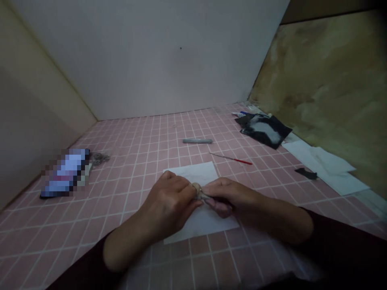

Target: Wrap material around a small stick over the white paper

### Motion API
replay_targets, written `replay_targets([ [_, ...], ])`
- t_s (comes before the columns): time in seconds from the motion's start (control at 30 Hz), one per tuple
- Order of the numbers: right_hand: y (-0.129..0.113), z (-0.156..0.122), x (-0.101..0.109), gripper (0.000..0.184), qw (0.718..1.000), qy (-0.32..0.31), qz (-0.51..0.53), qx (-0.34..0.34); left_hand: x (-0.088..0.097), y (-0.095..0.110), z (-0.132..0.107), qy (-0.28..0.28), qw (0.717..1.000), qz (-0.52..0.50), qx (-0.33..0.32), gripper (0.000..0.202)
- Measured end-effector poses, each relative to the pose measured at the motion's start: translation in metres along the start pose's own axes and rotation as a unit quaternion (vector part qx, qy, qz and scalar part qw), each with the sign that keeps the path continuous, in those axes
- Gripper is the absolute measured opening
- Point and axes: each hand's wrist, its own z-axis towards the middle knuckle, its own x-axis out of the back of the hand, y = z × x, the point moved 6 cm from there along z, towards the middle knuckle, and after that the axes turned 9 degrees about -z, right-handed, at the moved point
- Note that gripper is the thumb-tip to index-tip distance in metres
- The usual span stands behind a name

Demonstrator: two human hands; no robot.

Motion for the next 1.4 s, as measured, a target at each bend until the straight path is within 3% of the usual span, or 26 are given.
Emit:
replay_targets([
  [0.07,0.007,0.001,-0.001,0.035,0.999,-0.014,0.038,-0.035,-0.003,0.0,0.0,0.004,0.999,0.033,-0.001,0.017],
  [0.13,0.003,0.001,0.004,0.035,0.997,0.026,-0.072,0.02,-0.005,-0.005,0.0,-0.02,0.999,0.008,0.029,0.019],
  [0.17,-0.003,0.0,0.005,0.035,0.982,0.056,-0.165,0.077,-0.005,-0.01,0.0,-0.041,0.997,-0.025,0.055,0.021],
  [0.2,-0.011,-0.003,0.004,0.033,0.949,0.085,-0.266,0.147,-0.007,-0.015,-0.001,-0.074,0.991,-0.075,0.085,0.023],
  [0.27,-0.023,-0.013,-0.005,0.028,0.841,0.126,-0.447,0.277,-0.013,-0.022,-0.004,-0.16,0.954,-0.209,0.142,0.027],
  [0.33,-0.028,-0.02,-0.015,0.028,0.746,0.146,-0.551,0.346,-0.018,-0.024,-0.008,-0.225,0.901,-0.331,0.17,0.027],
  [0.37,-0.028,-0.021,-0.018,0.028,0.723,0.152,-0.573,0.355,-0.018,-0.024,-0.009,-0.228,0.889,-0.357,0.171,0.027],
  [0.4,-0.029,-0.021,-0.017,0.028,0.721,0.158,-0.575,0.352,-0.016,-0.025,-0.007,-0.212,0.895,-0.357,0.164,0.026],
  [0.43,-0.03,-0.02,-0.015,0.028,0.737,0.162,-0.56,0.343,-0.013,-0.025,-0.006,-0.183,0.912,-0.335,0.151,0.025],
  [0.5,-0.029,-0.016,-0.007,0.027,0.812,0.155,-0.476,0.301,-0.007,-0.023,-0.002,-0.125,0.95,-0.26,0.117,0.023],
  [0.6,-0.012,-0.002,0.003,0.035,0.957,0.071,-0.244,0.143,-0.006,-0.013,-0.001,-0.076,0.985,-0.146,0.059,0.024],
  [0.63,-0.004,0.001,0.004,0.038,0.983,0.038,-0.162,0.079,-0.007,-0.01,-0.001,-0.064,0.991,-0.109,0.045,0.025],
  [0.7,0.008,0.005,0.002,0.04,0.999,-0.006,-0.053,-0.009,-0.008,-0.007,-0.001,-0.048,0.997,-0.047,0.028,0.026],
  [0.83,0.012,0.007,0.003,0.038,1.0,0.001,-0.003,-0.028,-0.011,-0.008,-0.003,-0.048,0.997,-0.044,0.038,0.02],
  [0.97,0.009,0.006,0.001,0.039,1.0,-0.001,0.022,-0.017,-0.007,-0.016,-0.004,-0.029,0.989,-0.108,0.098,0.014],
  [1.03,0.004,0.004,-0.001,0.039,1.0,-0.011,-0.016,0.01,-0.008,-0.02,-0.005,-0.048,0.974,-0.167,0.143,0.016],
  [1.1,-0.004,0.0,-0.002,0.037,0.99,0.01,-0.119,0.07,-0.01,-0.022,-0.005,-0.077,0.954,-0.231,0.173,0.014],
  [1.17,-0.016,-0.007,-0.003,0.032,0.944,0.07,-0.276,0.169,-0.011,-0.023,-0.004,-0.097,0.932,-0.293,0.19,0.013],
  [1.27,-0.029,-0.021,-0.013,0.025,0.805,0.144,-0.481,0.316,-0.013,-0.024,-0.004,-0.128,0.887,-0.391,0.208,0.017],
  [1.3,-0.03,-0.023,-0.016,0.024,0.776,0.152,-0.512,0.336,-0.013,-0.024,-0.004,-0.138,0.881,-0.401,0.209,0.017],
  [1.33,-0.029,-0.023,-0.016,0.023,0.769,0.153,-0.522,0.337,-0.013,-0.023,-0.004,-0.142,0.886,-0.391,0.204,0.016],
  [1.37,-0.028,-0.02,-0.014,0.024,0.787,0.149,-0.506,0.32,-0.012,-0.023,-0.003,-0.138,0.903,-0.356,0.196,0.014],
  [1.4,-0.025,-0.016,-0.009,0.025,0.826,0.14,-0.466,0.284,-0.011,-0.022,-0.003,-0.125,0.926,-0.302,0.187,0.012],
])
